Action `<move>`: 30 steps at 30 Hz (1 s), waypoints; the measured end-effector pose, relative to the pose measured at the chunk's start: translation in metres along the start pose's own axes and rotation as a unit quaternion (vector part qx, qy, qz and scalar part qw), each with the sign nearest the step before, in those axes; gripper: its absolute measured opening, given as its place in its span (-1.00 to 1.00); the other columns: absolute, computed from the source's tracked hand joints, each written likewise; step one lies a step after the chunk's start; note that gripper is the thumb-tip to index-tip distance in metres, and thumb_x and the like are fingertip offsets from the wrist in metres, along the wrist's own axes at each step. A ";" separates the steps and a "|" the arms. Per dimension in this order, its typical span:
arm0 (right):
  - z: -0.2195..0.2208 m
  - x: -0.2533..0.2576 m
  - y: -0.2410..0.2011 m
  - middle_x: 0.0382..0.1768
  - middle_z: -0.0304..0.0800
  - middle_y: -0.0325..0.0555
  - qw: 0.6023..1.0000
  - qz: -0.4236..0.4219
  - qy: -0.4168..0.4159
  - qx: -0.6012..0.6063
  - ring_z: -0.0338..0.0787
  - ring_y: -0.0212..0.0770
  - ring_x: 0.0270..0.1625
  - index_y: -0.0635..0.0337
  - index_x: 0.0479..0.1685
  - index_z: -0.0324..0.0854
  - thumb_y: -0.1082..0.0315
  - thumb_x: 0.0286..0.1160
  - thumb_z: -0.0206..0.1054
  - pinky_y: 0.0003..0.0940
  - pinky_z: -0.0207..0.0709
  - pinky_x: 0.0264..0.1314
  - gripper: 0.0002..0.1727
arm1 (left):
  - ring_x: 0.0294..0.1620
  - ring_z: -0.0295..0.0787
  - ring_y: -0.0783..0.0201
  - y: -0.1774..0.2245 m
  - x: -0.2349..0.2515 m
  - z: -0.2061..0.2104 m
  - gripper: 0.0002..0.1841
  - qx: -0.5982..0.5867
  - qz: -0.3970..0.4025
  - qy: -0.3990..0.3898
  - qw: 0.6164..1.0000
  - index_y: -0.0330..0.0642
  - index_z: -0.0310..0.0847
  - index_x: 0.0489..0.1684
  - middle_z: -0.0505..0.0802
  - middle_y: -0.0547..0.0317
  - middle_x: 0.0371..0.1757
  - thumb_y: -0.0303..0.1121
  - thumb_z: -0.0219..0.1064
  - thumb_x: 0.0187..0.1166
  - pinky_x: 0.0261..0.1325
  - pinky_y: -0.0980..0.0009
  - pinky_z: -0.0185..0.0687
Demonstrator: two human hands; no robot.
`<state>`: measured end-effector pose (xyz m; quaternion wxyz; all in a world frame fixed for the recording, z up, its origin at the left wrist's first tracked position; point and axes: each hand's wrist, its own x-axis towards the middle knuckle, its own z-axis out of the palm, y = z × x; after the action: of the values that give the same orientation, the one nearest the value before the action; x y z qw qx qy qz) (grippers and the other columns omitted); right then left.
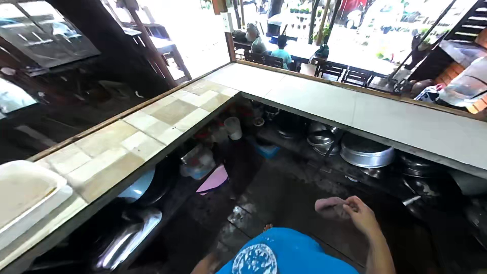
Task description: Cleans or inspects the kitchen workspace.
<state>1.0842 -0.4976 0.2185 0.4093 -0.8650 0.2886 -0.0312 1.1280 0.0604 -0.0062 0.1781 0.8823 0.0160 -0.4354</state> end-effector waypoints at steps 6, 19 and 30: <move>0.004 0.119 -0.088 0.05 0.75 0.38 0.996 -0.047 0.071 -0.005 0.78 0.23 0.10 0.49 0.24 0.59 0.46 0.65 0.29 0.16 0.58 0.25 -0.70 | 0.47 0.58 -0.30 0.178 0.127 -0.180 -0.54 -0.168 0.016 0.051 0.984 -0.48 0.49 0.47 0.66 -0.46 0.41 -0.25 0.19 0.81 0.54 -0.16 0.39; 0.031 0.436 -0.238 0.17 0.71 0.37 0.975 -0.165 0.132 0.060 0.77 0.16 0.20 0.48 0.33 0.48 0.37 0.74 0.20 0.05 0.60 0.32 -0.64 | 0.52 0.52 -0.32 0.343 0.248 -0.522 -0.55 -0.176 0.204 0.405 0.874 -0.40 0.49 0.52 0.62 -0.44 0.47 -0.31 0.23 0.74 0.57 -0.22 0.37; 0.171 0.657 -0.258 0.85 0.12 0.00 0.914 -0.308 -0.103 -0.241 -0.06 0.24 0.90 -0.25 0.83 0.26 -0.19 0.78 -0.05 0.46 -0.25 0.77 -0.34 | 0.84 -0.23 -0.53 0.333 0.329 -0.635 -0.05 -0.174 -0.262 0.506 0.803 -0.27 -0.02 0.88 -0.04 -0.59 0.82 0.36 -0.09 0.70 0.78 -0.39 -0.28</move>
<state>1.8023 -0.5959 0.1733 0.1858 -0.9819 -0.0377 0.0041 1.8771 -0.0849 0.1933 0.1738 0.8937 0.4101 0.0532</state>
